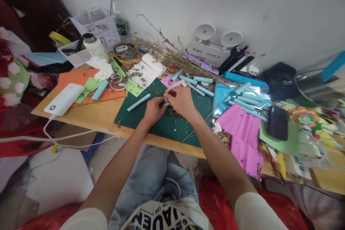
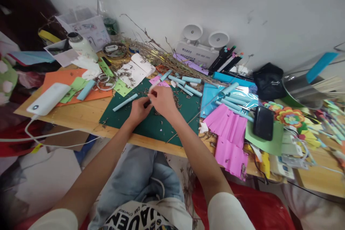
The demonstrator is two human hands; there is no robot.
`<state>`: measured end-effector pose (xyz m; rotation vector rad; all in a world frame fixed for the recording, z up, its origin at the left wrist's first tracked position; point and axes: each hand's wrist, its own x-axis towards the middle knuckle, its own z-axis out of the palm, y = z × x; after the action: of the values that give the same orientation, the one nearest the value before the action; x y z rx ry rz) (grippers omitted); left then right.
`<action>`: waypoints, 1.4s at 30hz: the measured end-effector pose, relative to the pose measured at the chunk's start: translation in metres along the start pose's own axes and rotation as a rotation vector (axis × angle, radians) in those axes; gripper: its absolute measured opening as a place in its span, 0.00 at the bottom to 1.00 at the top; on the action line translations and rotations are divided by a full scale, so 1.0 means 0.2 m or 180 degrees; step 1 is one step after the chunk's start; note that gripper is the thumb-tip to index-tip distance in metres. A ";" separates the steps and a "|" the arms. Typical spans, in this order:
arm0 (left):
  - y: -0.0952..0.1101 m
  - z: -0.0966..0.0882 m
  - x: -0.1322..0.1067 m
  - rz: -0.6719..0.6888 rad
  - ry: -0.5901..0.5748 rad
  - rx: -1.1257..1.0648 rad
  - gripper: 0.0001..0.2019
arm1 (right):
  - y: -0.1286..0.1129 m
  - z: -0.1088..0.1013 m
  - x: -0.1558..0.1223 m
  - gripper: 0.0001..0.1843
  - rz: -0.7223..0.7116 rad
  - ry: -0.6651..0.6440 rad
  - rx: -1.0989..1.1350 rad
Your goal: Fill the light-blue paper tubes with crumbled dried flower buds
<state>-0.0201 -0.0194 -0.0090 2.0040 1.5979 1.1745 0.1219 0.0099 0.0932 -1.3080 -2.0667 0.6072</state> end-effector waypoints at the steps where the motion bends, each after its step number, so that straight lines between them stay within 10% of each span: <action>1: 0.00 0.00 0.00 -0.0004 -0.0003 -0.0003 0.06 | 0.00 0.00 0.00 0.04 -0.0041 -0.0026 -0.0035; 42: 0.01 -0.01 0.00 -0.0034 -0.0073 0.0033 0.08 | 0.00 -0.01 -0.04 0.09 -0.0264 0.0172 -0.0041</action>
<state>-0.0211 -0.0198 -0.0059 2.0058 1.6048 1.1374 0.1264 0.0038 0.0928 -1.2258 -2.0726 0.5172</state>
